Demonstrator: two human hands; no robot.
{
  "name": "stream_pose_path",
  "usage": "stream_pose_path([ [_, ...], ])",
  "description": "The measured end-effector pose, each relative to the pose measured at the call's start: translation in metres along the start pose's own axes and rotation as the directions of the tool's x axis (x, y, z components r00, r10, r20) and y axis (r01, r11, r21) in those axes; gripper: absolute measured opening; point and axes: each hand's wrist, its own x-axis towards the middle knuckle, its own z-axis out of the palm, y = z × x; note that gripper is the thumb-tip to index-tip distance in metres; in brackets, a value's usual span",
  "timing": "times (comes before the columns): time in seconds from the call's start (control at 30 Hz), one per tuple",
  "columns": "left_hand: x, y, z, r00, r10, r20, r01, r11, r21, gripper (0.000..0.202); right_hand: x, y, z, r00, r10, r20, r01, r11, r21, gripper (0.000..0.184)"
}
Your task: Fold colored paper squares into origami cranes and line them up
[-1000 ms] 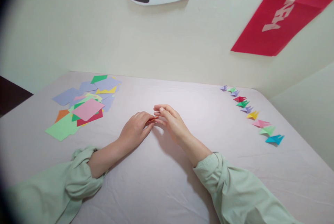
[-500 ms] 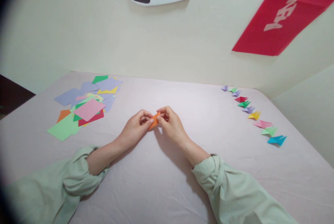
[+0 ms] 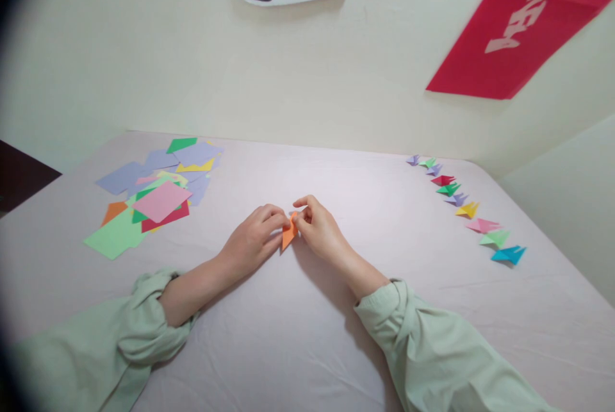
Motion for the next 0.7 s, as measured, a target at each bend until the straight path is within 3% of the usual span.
stream_pose_path([
  [0.13, 0.001, -0.004, 0.001, 0.998, 0.001, 0.065, -0.005, 0.998, 0.064, 0.010, -0.002, -0.001, 0.001, 0.998, -0.058, 0.039, 0.065, 0.972, -0.227, 0.018],
  [0.3, 0.001, -0.006, 0.005, 0.997, -0.017, 0.074, 0.012, 0.998, 0.062, 0.009, -0.008, -0.006, -0.006, 0.996, -0.078, 0.049, 0.092, 0.852, -0.516, 0.021],
  [0.47, 0.001, -0.005, 0.006, 0.998, -0.055, 0.031, 0.055, 0.998, -0.031, 0.007, -0.020, -0.014, -0.012, 0.985, -0.021, 0.171, 0.116, 0.815, -0.568, 0.015],
  [0.57, 0.001, -0.006, 0.007, 0.997, -0.083, 0.005, 0.083, 0.994, -0.076, 0.009, -0.021, -0.015, -0.010, 0.990, -0.006, 0.144, 0.088, 0.815, -0.572, 0.003],
  [0.7, 0.001, -0.007, 0.009, 0.990, -0.134, -0.039, 0.128, 0.985, -0.120, 0.012, -0.017, -0.013, -0.006, 0.994, -0.009, 0.108, 0.071, 0.799, -0.597, 0.014],
])
